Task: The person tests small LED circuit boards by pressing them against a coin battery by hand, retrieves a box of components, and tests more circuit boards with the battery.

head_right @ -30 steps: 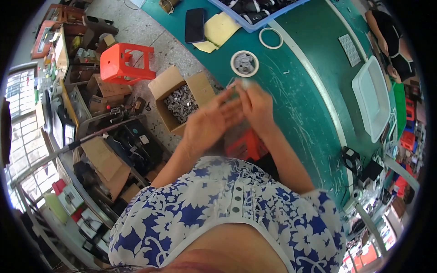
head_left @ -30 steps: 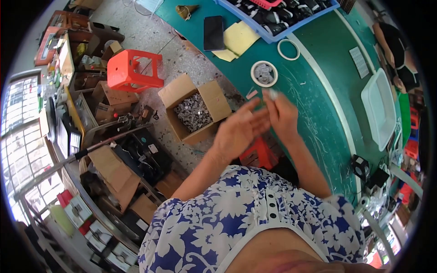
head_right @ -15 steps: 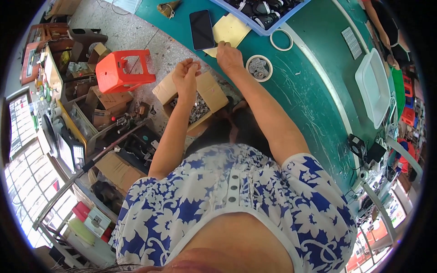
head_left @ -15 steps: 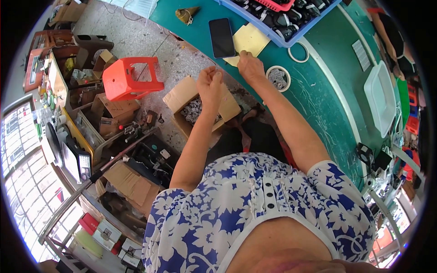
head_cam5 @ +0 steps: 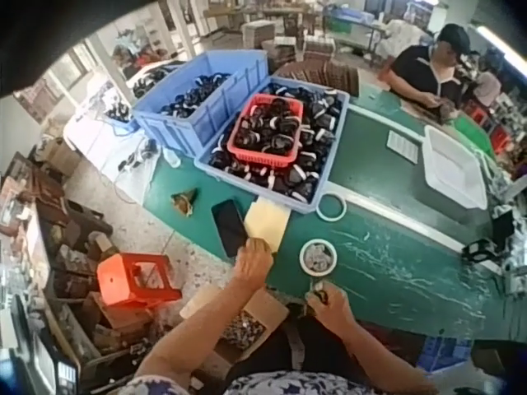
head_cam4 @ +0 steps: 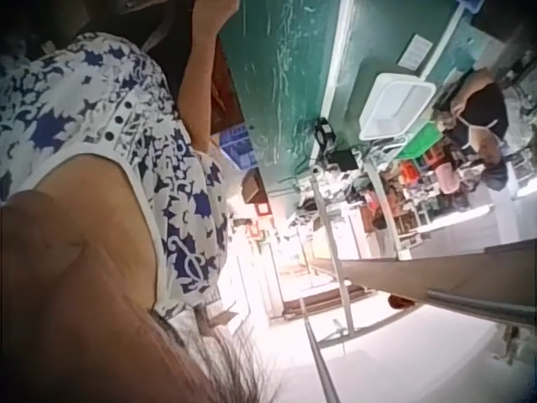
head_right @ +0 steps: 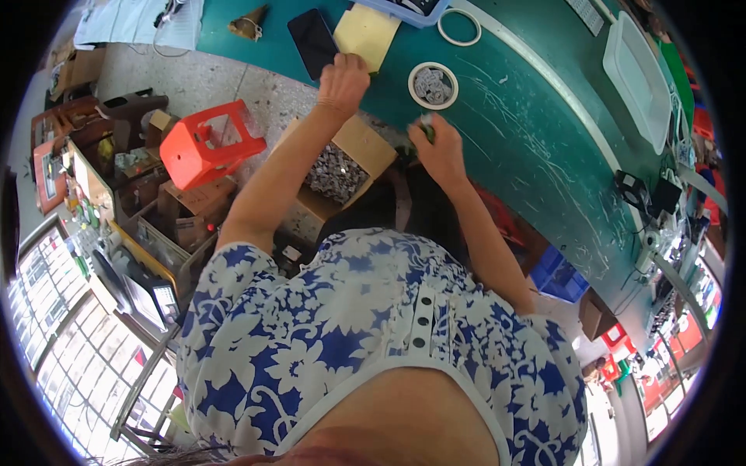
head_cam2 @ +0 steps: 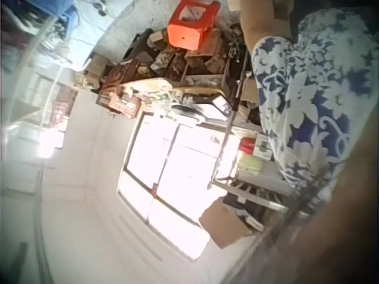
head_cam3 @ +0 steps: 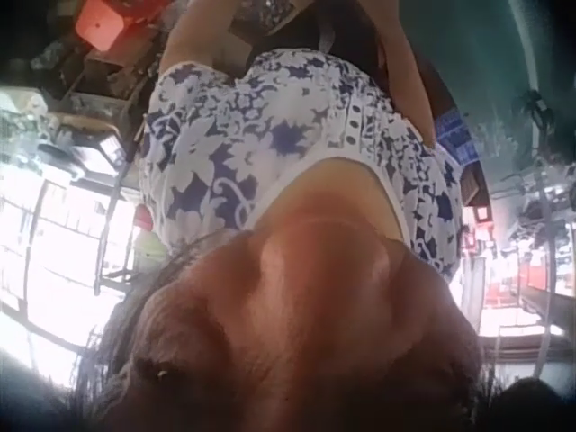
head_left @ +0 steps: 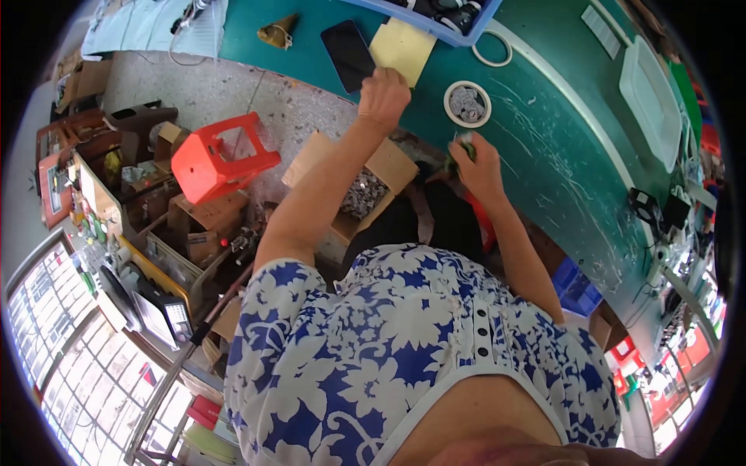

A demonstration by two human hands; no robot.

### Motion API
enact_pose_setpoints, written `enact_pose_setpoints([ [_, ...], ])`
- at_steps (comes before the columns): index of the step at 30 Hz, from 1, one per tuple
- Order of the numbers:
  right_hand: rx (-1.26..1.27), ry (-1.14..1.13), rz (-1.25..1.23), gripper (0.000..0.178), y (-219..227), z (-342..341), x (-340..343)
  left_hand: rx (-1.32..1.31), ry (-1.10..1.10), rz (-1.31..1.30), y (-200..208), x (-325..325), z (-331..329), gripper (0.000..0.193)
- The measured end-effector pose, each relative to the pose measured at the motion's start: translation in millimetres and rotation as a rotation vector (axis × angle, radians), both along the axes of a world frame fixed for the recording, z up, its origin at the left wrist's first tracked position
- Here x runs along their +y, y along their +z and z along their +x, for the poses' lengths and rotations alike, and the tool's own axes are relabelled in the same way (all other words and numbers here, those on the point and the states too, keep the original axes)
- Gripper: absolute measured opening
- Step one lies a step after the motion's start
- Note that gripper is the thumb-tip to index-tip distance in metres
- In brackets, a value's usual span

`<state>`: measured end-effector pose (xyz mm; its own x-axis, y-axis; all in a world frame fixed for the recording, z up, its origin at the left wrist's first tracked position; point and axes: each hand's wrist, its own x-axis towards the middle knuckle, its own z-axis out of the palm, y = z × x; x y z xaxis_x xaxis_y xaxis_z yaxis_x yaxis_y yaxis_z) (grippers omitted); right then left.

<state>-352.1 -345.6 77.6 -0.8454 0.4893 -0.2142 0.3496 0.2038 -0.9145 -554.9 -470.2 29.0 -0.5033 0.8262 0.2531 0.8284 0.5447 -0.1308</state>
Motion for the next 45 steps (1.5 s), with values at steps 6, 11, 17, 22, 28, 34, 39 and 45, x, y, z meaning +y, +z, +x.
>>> enact_pose_setpoints([
  [6, -0.194, -0.246, -0.276, 0.020, -4, 74, -10, -0.059, -0.340, -0.076, -11, 13, -44, 0.010],
  [11, 0.007, -0.535, -0.762, 0.016, 2, 90, -8, -0.925, -0.149, 0.531, 39, 28, 57, 0.009],
  [17, 0.275, -0.790, -1.098, 0.030, 12, 74, -16, -1.087, -0.221, 0.716, 42, 36, 177, 0.012],
  [22, 0.086, -0.722, -0.641, 0.031, 15, 145, 1, -1.459, -0.384, 0.486, 63, 51, 194, 0.021],
  [28, 0.011, -1.373, -0.243, 0.029, 76, 412, 42, -0.598, -0.490, 0.662, 16, 107, 126, 0.054],
  [34, -0.785, -1.303, 0.613, 0.043, 13, 703, -25, -0.264, -0.484, 0.221, -17, 124, 112, 0.055],
  [39, -0.837, -1.404, 0.349, 0.045, -157, 577, -74, -0.171, -0.411, 0.175, -12, 118, 123, 0.052],
  [45, -0.787, -1.461, -0.050, 0.049, -309, 514, -120, -0.077, -0.286, 0.161, -27, 118, 133, 0.065],
])
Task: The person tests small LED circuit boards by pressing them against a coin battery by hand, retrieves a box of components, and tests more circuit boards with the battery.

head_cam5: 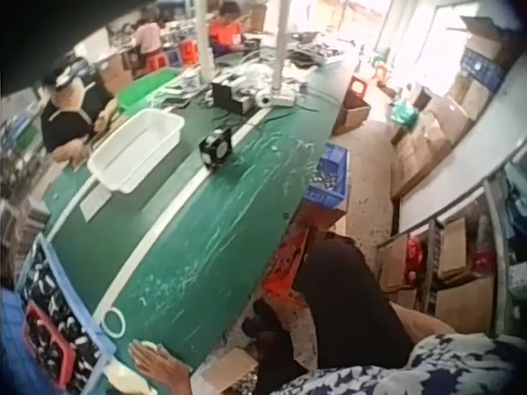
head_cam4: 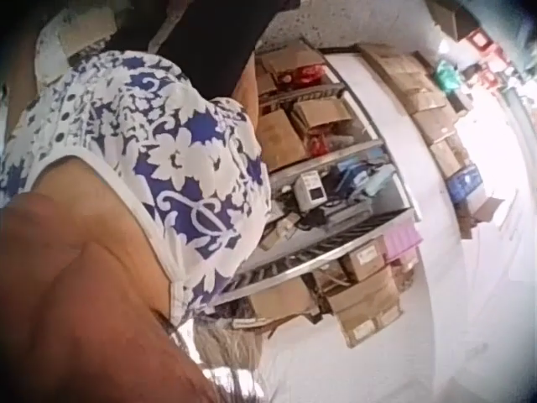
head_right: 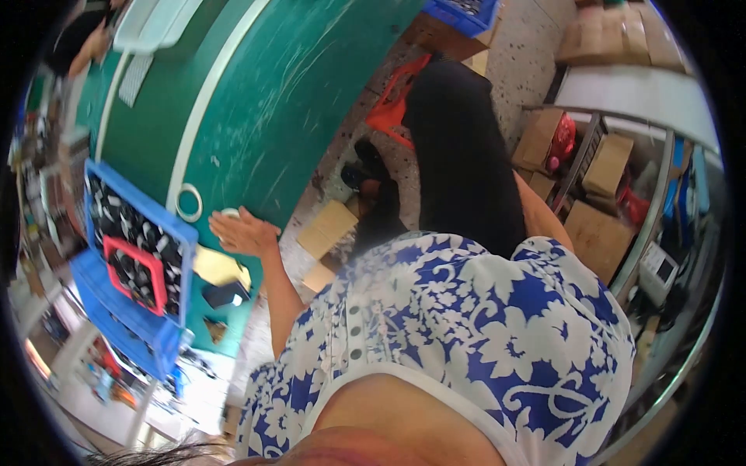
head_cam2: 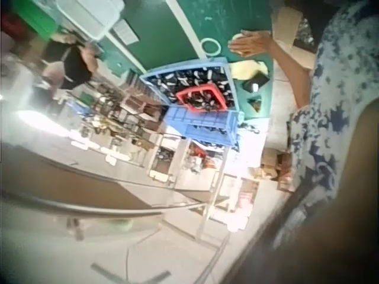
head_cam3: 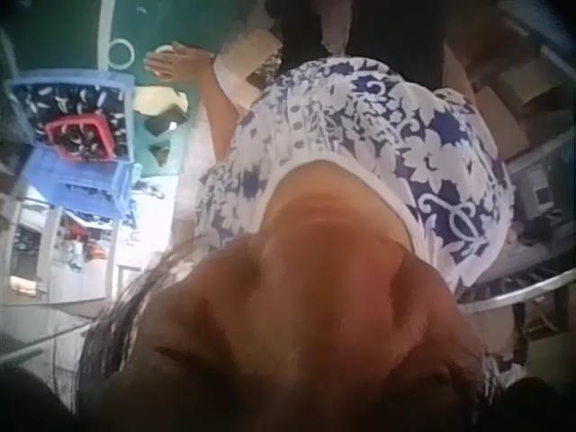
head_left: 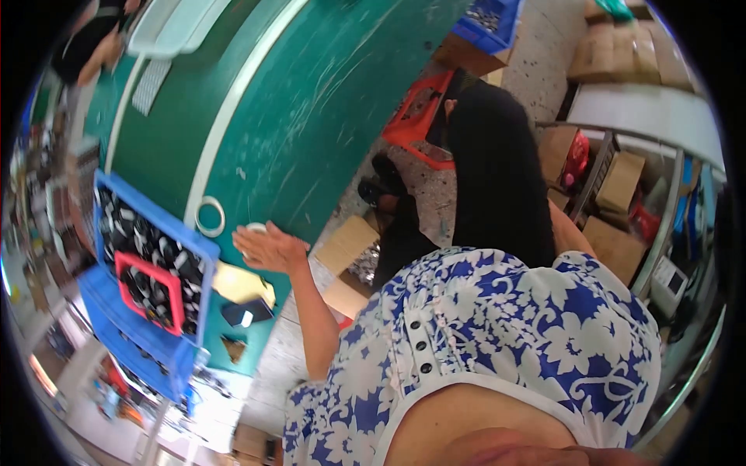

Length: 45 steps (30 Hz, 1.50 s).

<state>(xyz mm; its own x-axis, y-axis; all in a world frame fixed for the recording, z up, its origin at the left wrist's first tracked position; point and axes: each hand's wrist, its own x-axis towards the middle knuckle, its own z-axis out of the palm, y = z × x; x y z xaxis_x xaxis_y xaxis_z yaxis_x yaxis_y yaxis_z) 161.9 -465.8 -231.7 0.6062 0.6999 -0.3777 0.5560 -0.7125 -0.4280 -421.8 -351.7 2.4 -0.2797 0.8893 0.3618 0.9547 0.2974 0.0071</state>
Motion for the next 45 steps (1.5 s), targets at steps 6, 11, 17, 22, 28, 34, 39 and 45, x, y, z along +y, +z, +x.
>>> enact_pose_setpoints([
  [6, 0.224, -0.374, -0.056, 0.054, 6, 9, -57, 0.091, 0.007, -0.073, -19, -23, 2, 0.068],
  [11, 0.646, -0.957, 0.425, 0.038, 52, 4, -66, 0.108, -0.045, -0.084, -23, -12, 30, 0.066],
  [17, 0.031, -0.831, 0.331, 0.027, 49, 18, -51, 0.054, -0.070, -0.049, -32, -15, 33, 0.067],
  [22, 0.045, -0.875, 0.201, 0.025, 20, 21, -48, 0.049, 0.008, -0.114, -21, -16, 39, 0.067],
  [28, 0.298, -1.016, 0.305, 0.034, 6, 2, -58, 0.034, 0.014, -0.114, -23, -16, 25, 0.069],
  [34, 0.085, -0.886, 0.081, 0.031, 23, 20, -68, 0.034, -0.024, -0.136, -24, -15, 29, 0.069],
  [39, 0.410, -1.032, 0.352, 0.029, 70, -21, -51, 0.038, 0.002, -0.103, -20, -16, 10, 0.068],
  [45, -0.065, -0.881, 0.119, 0.028, 33, 17, -72, 0.013, -0.065, -0.126, -28, -9, 19, 0.066],
])
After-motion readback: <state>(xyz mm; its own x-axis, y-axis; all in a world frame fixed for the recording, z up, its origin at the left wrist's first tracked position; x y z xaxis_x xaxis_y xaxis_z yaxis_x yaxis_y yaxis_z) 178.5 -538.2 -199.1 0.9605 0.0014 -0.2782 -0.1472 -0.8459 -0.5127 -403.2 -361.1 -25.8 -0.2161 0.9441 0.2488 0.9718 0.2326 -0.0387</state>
